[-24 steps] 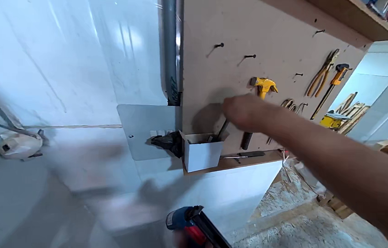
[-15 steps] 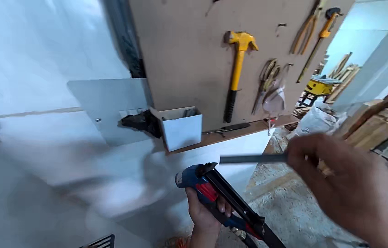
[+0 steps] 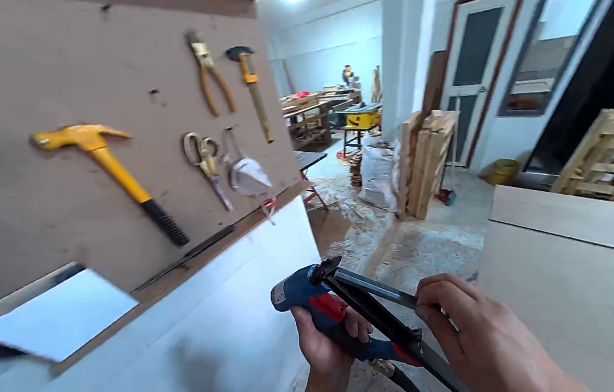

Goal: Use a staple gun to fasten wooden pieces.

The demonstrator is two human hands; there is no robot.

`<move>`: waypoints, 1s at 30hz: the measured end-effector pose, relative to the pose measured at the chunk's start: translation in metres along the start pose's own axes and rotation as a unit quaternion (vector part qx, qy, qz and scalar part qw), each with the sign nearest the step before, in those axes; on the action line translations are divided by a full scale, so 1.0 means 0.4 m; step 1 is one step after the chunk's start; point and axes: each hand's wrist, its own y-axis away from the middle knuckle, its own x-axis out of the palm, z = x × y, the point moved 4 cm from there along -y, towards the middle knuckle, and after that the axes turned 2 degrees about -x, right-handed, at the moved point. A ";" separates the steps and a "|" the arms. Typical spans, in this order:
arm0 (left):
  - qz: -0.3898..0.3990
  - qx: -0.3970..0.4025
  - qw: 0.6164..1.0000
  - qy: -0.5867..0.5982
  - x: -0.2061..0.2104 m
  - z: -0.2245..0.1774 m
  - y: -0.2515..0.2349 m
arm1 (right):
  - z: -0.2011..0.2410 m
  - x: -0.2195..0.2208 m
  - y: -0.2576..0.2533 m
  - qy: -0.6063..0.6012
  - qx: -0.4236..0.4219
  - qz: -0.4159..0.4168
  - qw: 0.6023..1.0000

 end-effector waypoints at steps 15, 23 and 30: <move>0.035 -0.121 0.992 0.014 0.166 0.532 -0.035 | -0.248 -0.291 0.277 0.116 0.109 0.088 0.983; 0.023 -0.177 0.982 0.068 0.143 0.584 -0.071 | -0.272 -0.321 0.329 -0.017 0.191 0.013 0.981; -0.010 -0.187 0.971 0.148 0.079 0.565 -0.121 | -0.332 -0.341 0.557 -0.133 0.283 -0.081 0.947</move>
